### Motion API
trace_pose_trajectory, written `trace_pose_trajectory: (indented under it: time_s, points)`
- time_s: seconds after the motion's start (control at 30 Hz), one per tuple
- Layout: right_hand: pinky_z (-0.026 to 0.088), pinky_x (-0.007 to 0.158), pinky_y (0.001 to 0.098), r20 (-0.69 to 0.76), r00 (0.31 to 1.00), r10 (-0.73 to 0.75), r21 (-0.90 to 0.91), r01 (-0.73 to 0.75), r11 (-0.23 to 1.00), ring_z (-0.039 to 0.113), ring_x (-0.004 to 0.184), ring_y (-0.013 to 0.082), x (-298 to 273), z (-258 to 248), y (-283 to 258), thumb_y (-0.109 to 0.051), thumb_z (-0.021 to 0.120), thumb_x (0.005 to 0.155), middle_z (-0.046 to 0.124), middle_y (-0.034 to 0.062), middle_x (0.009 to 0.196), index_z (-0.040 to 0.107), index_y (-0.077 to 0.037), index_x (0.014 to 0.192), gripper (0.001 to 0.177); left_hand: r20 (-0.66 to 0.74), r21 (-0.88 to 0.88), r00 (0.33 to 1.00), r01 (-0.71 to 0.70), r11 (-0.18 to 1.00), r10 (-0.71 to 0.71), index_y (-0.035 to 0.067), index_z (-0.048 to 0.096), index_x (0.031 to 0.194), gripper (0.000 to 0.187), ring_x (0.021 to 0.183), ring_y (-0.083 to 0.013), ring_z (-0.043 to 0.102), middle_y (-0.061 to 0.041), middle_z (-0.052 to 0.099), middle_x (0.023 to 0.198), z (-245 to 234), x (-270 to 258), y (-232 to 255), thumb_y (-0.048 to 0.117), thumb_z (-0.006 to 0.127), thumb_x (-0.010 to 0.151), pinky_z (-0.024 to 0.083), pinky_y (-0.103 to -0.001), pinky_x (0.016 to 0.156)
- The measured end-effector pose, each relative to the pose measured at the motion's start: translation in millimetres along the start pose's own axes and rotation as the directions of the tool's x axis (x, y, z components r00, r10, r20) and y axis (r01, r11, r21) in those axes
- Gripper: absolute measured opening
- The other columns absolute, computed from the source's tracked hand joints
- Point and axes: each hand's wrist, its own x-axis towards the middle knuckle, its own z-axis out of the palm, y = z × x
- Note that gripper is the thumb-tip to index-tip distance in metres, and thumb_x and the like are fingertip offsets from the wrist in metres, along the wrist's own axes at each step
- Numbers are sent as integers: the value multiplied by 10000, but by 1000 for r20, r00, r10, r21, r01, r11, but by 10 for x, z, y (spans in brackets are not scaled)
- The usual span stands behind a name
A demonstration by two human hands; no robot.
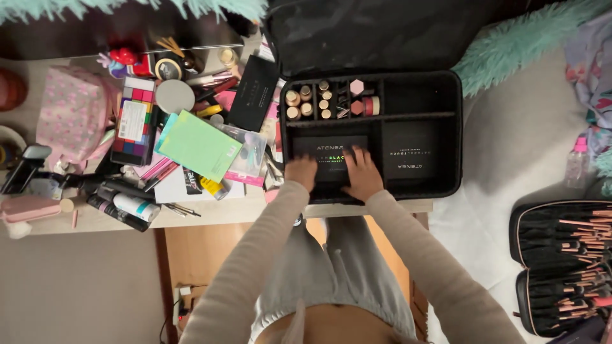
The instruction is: The person packs various makeup items from a cluttered desk into a black makeup case. They place bottles, compacts, and brushes into the case's compartments, arranging them by hand.
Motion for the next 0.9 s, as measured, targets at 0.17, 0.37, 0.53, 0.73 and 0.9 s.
trace_pose_trajectory:
  time_s: [0.17,0.37,0.53,0.73,0.9]
  points:
    - [314,1140,538,111,993,47,-98,-36,995,120,1440,485,67,-91,-99,-135,903,543,106,215,1563,162,-201,1558,1258,-2,181,996,-92,979,94,83,680,1052,322,961,-318,627,-114,661,1031,403,116,3,126,703,733,491,-444,768]
    - [396,1107,515,46,972,231,115,-234,965,288,1377,490,75,-16,-71,-91,815,655,151,268,1557,211,-180,1553,1086,-379,206,899,-148,967,219,87,711,842,152,757,-295,638,-103,664,801,425,29,-81,53,683,697,461,-437,683]
    - [480,1048,476,-77,973,216,188,-198,962,470,1280,471,91,208,86,-107,775,676,282,262,1528,291,-144,1526,979,-327,150,909,-220,964,258,57,678,907,252,770,-313,642,-119,641,862,184,12,-153,-9,723,668,494,-433,653]
    - [424,1111,426,-129,975,180,271,-140,952,397,1370,376,104,221,136,-85,784,668,322,186,1541,413,-142,1473,889,-195,111,931,-291,950,308,29,679,946,257,814,-340,660,-152,649,916,-3,32,-192,-41,698,700,521,-437,685]
    - [417,1112,417,-189,977,99,349,-27,937,380,1381,362,124,243,169,-108,833,616,345,95,1538,488,-188,1409,868,-39,69,950,-306,949,309,53,689,963,245,879,-338,676,-144,661,984,-45,97,-217,-31,676,733,535,-434,732]
